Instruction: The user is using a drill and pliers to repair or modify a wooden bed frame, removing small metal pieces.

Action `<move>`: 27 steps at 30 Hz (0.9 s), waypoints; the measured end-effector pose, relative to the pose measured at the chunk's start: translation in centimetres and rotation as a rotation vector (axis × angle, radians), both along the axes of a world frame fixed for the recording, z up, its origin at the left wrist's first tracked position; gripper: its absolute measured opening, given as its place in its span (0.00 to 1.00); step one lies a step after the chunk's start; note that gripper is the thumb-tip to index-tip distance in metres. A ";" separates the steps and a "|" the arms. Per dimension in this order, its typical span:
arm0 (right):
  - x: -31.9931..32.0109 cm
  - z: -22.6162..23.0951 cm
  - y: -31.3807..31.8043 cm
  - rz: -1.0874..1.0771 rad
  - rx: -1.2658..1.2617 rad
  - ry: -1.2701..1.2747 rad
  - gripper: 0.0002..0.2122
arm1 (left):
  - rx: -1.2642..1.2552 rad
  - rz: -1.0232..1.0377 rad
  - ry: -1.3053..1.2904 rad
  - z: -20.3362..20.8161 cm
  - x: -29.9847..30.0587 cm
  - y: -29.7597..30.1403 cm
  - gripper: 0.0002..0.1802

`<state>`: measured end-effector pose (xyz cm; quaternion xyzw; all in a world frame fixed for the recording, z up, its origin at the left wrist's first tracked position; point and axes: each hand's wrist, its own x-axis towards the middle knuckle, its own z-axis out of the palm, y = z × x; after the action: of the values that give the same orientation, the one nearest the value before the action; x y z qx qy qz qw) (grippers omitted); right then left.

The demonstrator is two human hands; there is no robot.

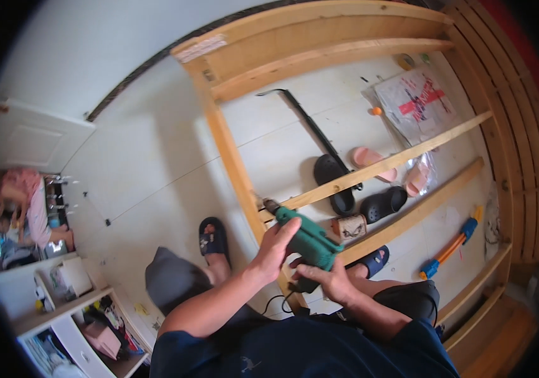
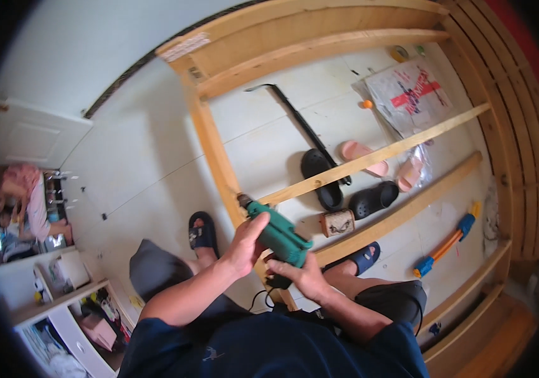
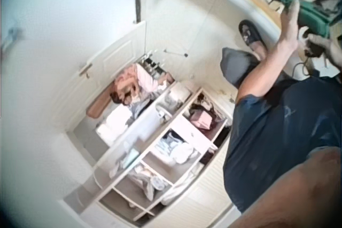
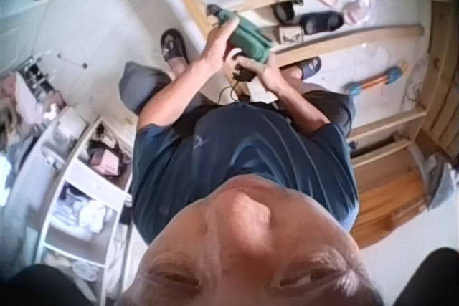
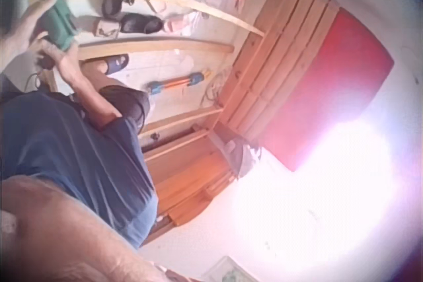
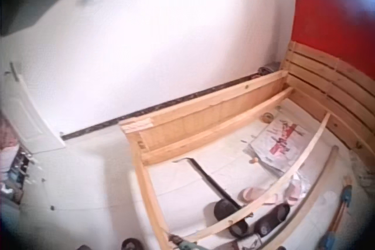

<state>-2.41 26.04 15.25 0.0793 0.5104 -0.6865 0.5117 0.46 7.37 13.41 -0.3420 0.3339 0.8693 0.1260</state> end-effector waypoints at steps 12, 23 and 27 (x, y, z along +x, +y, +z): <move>-0.9 -0.6 -1.2 0.056 0.001 -0.238 0.16 | 0.039 0.049 -0.250 -2.8 0.5 -1.2 0.33; 2.9 3.3 0.7 -0.051 -0.001 -0.509 0.18 | -0.115 -0.023 -0.457 5.1 3.6 1.9 0.34; 3.7 8.3 1.3 -0.107 -0.046 -0.521 0.24 | -0.247 -0.075 -0.438 9.6 5.0 1.6 0.32</move>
<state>1.33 27.39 23.50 0.2684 0.3409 -0.6805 0.5905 5.42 8.96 22.99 -0.5224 0.4147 0.7218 0.1848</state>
